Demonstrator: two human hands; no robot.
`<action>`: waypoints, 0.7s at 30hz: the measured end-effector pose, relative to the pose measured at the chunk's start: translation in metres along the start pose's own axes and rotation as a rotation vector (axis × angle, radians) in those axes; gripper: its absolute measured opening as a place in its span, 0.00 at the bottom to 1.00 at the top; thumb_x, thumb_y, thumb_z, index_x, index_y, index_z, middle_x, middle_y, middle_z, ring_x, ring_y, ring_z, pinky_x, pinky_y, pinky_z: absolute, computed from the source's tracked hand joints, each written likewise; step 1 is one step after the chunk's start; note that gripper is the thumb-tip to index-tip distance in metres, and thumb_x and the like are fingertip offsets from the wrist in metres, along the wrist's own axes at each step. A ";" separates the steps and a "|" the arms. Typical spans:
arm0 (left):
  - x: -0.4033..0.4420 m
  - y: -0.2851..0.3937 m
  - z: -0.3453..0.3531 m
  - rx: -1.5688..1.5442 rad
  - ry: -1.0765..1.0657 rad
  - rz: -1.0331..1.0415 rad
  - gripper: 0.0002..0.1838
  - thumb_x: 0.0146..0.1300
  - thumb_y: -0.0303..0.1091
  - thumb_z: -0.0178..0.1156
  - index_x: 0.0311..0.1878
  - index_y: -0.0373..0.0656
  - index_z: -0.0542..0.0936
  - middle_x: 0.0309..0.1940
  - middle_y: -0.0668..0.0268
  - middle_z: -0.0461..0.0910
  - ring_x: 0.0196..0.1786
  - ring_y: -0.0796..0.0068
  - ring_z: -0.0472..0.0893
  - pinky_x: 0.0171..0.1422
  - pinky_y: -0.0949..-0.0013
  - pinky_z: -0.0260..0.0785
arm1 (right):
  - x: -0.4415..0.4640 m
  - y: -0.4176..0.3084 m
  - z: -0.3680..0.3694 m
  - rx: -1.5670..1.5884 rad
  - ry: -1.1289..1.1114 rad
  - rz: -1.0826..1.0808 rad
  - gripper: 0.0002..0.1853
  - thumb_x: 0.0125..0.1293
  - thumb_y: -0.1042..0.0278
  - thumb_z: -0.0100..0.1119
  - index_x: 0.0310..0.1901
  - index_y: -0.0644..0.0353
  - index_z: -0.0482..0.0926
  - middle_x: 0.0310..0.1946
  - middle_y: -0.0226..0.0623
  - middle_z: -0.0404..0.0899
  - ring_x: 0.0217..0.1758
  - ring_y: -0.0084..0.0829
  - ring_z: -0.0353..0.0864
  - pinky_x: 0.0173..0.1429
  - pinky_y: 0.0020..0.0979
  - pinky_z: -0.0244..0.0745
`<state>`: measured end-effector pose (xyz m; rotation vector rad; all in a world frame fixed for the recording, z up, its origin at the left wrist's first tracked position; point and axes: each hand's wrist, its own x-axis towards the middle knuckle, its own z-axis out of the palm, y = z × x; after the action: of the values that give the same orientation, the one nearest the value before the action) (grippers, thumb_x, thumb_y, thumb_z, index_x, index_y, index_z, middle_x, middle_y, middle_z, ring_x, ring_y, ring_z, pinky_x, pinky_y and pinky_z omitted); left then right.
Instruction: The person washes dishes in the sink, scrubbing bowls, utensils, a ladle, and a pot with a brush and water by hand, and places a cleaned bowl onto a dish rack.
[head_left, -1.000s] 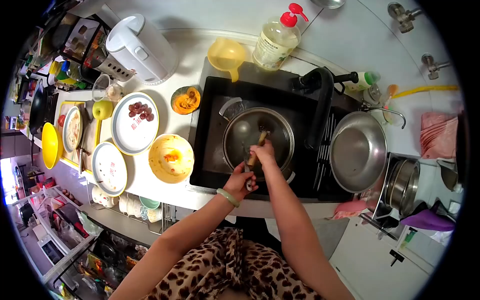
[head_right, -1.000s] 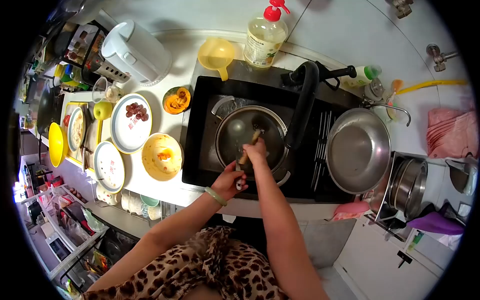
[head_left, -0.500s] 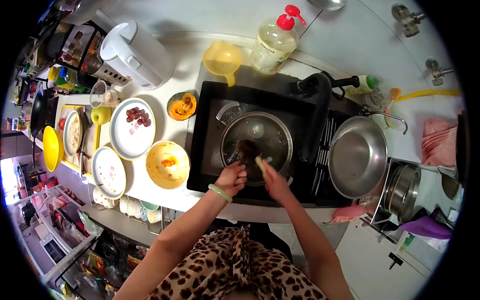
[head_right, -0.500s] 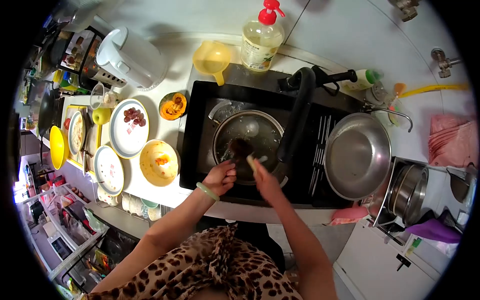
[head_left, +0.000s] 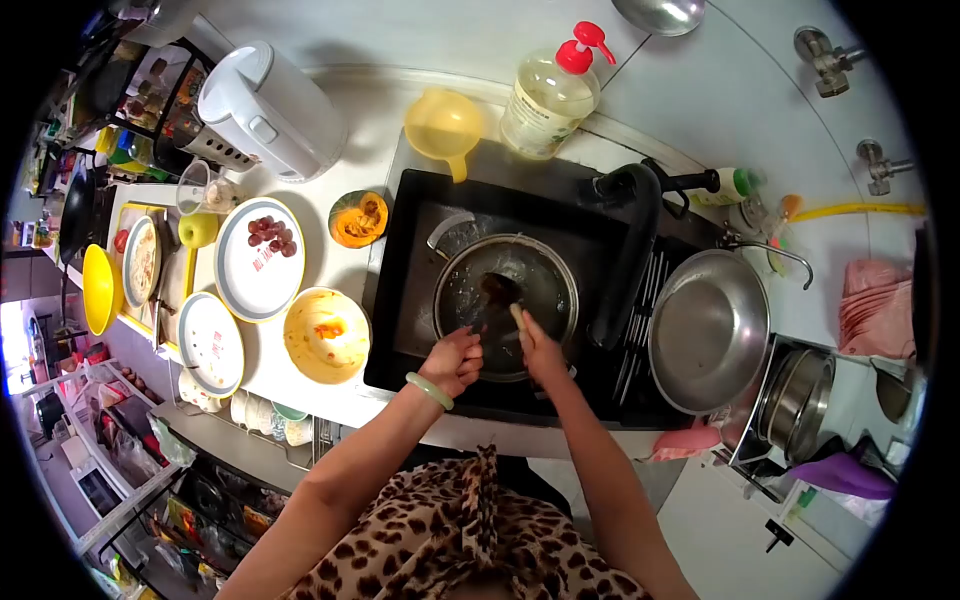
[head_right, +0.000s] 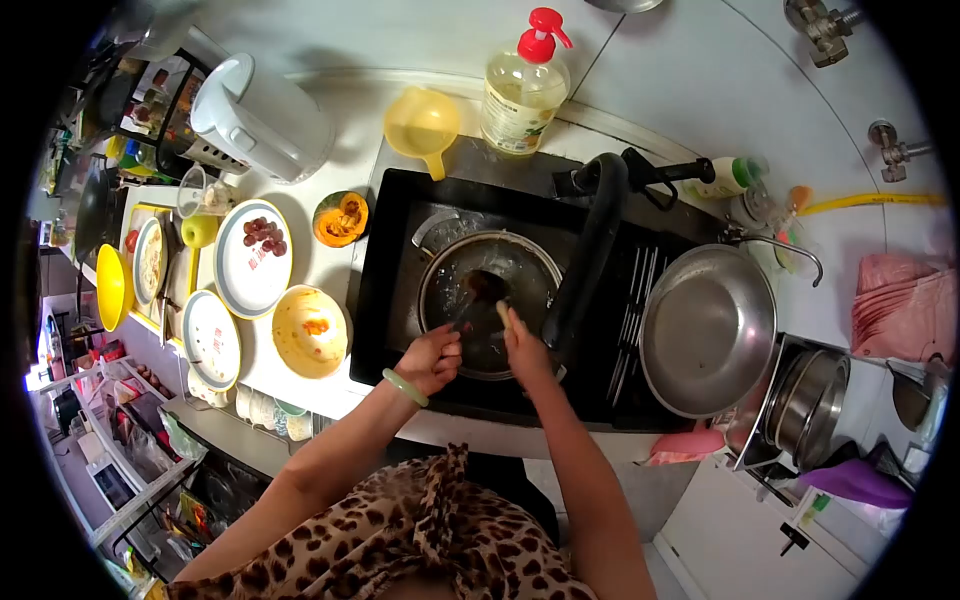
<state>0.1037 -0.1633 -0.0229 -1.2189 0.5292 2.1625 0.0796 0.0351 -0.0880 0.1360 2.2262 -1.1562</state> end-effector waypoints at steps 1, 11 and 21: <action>-0.002 0.000 0.000 0.024 -0.001 0.008 0.05 0.69 0.30 0.45 0.41 0.56 0.68 0.15 0.79 0.54 0.13 0.85 0.49 0.15 0.78 0.37 | 0.018 0.008 0.001 -0.079 0.058 -0.057 0.22 0.73 0.59 0.48 0.67 0.40 0.67 0.20 0.31 0.72 0.21 0.21 0.71 0.29 0.24 0.70; 0.004 -0.015 -0.008 0.335 0.098 0.145 0.08 0.68 0.32 0.46 0.49 0.50 0.68 0.15 0.76 0.59 0.12 0.85 0.52 0.14 0.77 0.40 | 0.052 -0.001 0.022 0.074 -0.029 0.221 0.24 0.72 0.56 0.47 0.69 0.35 0.63 0.22 0.31 0.71 0.18 0.25 0.68 0.21 0.30 0.65; 0.009 -0.009 -0.015 0.468 0.016 0.066 0.21 0.69 0.34 0.47 0.64 0.52 0.65 0.18 0.75 0.63 0.14 0.85 0.58 0.14 0.77 0.46 | 0.045 -0.068 -0.019 -0.481 0.001 0.213 0.24 0.71 0.55 0.44 0.68 0.38 0.63 0.51 0.53 0.77 0.56 0.55 0.74 0.60 0.46 0.68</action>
<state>0.1154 -0.1631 -0.0382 -0.9677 1.0261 1.9291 0.0102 0.0000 -0.0579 0.1681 2.3562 -0.4893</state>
